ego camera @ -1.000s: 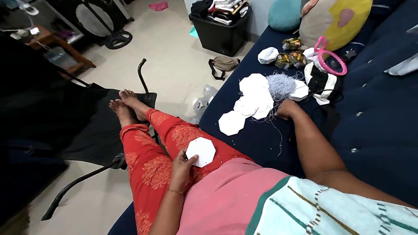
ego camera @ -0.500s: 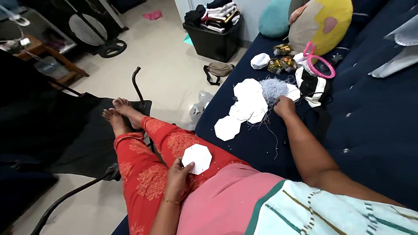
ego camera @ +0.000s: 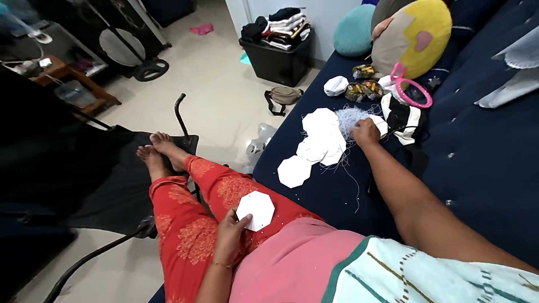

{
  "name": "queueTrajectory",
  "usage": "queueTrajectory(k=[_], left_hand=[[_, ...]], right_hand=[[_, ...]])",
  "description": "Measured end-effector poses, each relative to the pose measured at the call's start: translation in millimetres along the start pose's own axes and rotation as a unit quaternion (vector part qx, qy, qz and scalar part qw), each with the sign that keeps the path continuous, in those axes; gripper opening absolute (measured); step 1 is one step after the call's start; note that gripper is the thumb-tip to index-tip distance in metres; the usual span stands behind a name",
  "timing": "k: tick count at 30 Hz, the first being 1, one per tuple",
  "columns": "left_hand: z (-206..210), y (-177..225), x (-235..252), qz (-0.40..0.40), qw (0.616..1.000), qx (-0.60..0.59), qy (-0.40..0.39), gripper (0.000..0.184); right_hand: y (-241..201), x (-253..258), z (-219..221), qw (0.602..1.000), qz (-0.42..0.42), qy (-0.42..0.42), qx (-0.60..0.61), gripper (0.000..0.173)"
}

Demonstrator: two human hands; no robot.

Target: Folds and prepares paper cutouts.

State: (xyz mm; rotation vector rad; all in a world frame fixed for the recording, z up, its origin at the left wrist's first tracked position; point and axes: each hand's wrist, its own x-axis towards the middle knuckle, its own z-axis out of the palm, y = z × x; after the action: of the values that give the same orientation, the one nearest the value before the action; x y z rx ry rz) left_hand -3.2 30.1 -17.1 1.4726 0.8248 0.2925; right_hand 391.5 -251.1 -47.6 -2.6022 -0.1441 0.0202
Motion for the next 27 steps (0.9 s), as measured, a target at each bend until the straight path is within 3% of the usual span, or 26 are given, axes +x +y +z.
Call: queueTrajectory(k=[3, 12, 16, 22, 27], left_hand=[[-0.7, 1.0, -1.3, 0.001, 1.0, -0.003, 0.0, 0.028], [-1.4, 0.2, -0.9, 0.0, 1.0, -0.002, -0.004, 0.028], [-2.9, 0.4, -1.4, -0.003, 1.0, -0.007, -0.008, 0.028], [-4.3, 1.7, -0.2, -0.005, 1.0, -0.013, -0.012, 0.028], [-6.2, 1.5, -0.4, 0.001, 1.0, -0.014, -0.017, 0.027]], right_hand=[[-3.2, 5.0, -2.0, 1.0, 0.004, -0.009, -0.022, 0.025], [-19.4, -9.3, -68.2, 0.978, -0.066, 0.104, 0.169, 0.025], [-47.8, -26.0, -88.1, 0.942, -0.193, 0.134, 0.239, 0.023], [-100.3, -82.1, -103.9, 0.878, -0.367, 0.0, 0.307, 0.017], [-109.4, -99.5, -68.5, 0.818, -0.448, -0.19, 0.308, 0.012]])
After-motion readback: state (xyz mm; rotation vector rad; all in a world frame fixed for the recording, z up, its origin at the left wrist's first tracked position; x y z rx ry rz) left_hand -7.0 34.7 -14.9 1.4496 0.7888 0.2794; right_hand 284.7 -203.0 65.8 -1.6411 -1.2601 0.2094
